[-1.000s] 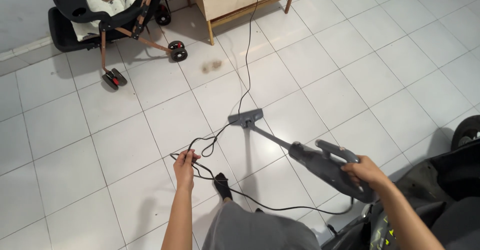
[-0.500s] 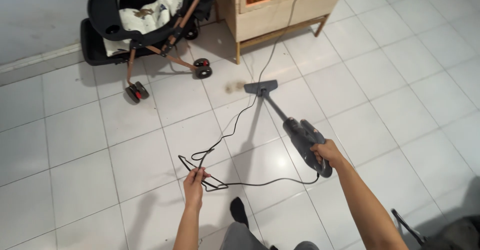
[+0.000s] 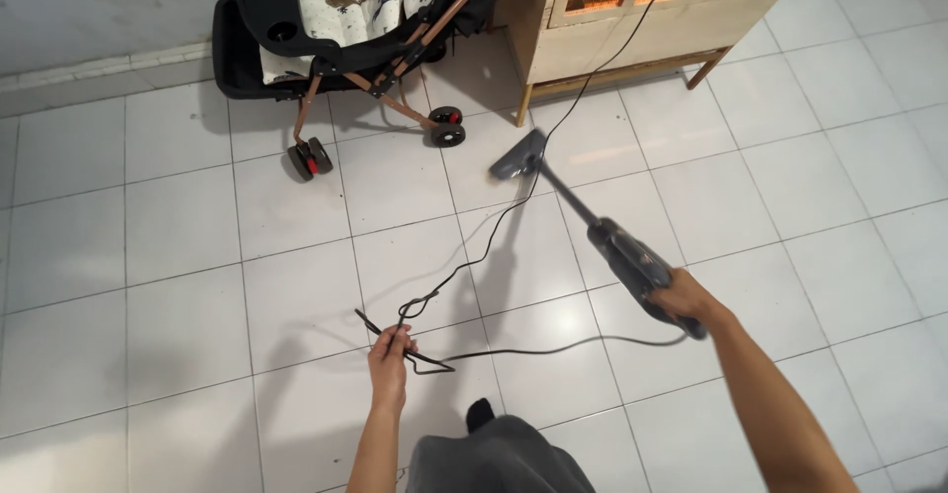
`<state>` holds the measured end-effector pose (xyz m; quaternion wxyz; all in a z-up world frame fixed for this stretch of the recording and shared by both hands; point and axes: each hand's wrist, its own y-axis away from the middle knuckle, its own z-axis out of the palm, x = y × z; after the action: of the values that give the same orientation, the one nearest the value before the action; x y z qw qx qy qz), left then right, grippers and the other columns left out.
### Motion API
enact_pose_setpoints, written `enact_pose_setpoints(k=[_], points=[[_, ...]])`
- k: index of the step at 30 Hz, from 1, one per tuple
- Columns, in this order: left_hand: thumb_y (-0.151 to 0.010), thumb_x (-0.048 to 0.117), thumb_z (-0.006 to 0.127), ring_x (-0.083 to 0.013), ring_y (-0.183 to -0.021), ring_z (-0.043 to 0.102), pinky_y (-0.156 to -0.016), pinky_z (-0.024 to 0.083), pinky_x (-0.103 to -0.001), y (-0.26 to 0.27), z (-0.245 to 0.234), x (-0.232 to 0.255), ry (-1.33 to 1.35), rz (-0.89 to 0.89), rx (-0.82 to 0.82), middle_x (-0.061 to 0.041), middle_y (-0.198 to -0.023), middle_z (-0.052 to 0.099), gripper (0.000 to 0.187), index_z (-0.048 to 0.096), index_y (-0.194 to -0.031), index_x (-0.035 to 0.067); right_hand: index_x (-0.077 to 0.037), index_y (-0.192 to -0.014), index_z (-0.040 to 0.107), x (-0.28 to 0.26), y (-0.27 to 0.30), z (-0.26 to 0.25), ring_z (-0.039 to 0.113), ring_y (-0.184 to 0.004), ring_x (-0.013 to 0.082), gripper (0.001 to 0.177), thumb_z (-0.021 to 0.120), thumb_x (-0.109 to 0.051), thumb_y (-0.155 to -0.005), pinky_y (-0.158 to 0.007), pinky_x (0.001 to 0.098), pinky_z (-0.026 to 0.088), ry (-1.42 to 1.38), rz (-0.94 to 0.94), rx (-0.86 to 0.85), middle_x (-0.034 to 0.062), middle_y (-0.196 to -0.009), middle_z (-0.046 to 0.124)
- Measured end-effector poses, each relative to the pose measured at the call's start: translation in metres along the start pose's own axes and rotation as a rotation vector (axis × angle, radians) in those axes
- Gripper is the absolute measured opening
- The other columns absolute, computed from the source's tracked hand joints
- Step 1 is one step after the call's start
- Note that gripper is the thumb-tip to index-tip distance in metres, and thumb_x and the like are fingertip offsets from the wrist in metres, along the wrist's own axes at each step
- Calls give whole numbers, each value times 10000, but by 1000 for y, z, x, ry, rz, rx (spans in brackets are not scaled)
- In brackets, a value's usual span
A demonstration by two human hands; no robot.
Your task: Vacuuming the tiled floor in a storage or garage area around a motorcycle and other items.
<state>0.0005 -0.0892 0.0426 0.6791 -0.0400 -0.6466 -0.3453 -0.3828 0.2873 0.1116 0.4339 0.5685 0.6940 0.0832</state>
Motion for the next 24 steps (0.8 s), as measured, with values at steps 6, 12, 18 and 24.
enact_pose_setpoints(k=[6,12,18,24], points=[[-1043,128,561,-140,-718,525,-878,551,-354,-2,9,12,210,145,68,-22,-810,545,168,648,-1074,-13,42,-953,735,24,85,-50,605,-467,196,259,716,-93,-732,-478,356,488,118,16,-149,122,-561,656],[-1052,98,553,-142,-748,508,-884,538,-379,27,14,16,333,247,131,-27,-811,529,157,640,-1074,-31,73,-869,687,69,114,-63,542,-416,170,193,718,-79,-755,-415,341,421,18,-43,-319,99,-516,602],[-1053,90,550,-152,-764,510,-893,541,-385,45,16,18,327,260,209,-30,-811,522,153,637,-1066,-34,38,-810,644,30,91,-20,534,-392,170,126,696,-61,-751,-408,334,412,-61,-97,-330,92,-494,582],[-1049,108,552,-165,-771,532,-927,539,-390,52,8,39,315,234,239,-38,-806,523,163,637,-1086,-27,56,-871,691,-45,35,46,543,-396,181,165,677,-67,-762,-413,333,427,-69,-131,-305,103,-506,600]])
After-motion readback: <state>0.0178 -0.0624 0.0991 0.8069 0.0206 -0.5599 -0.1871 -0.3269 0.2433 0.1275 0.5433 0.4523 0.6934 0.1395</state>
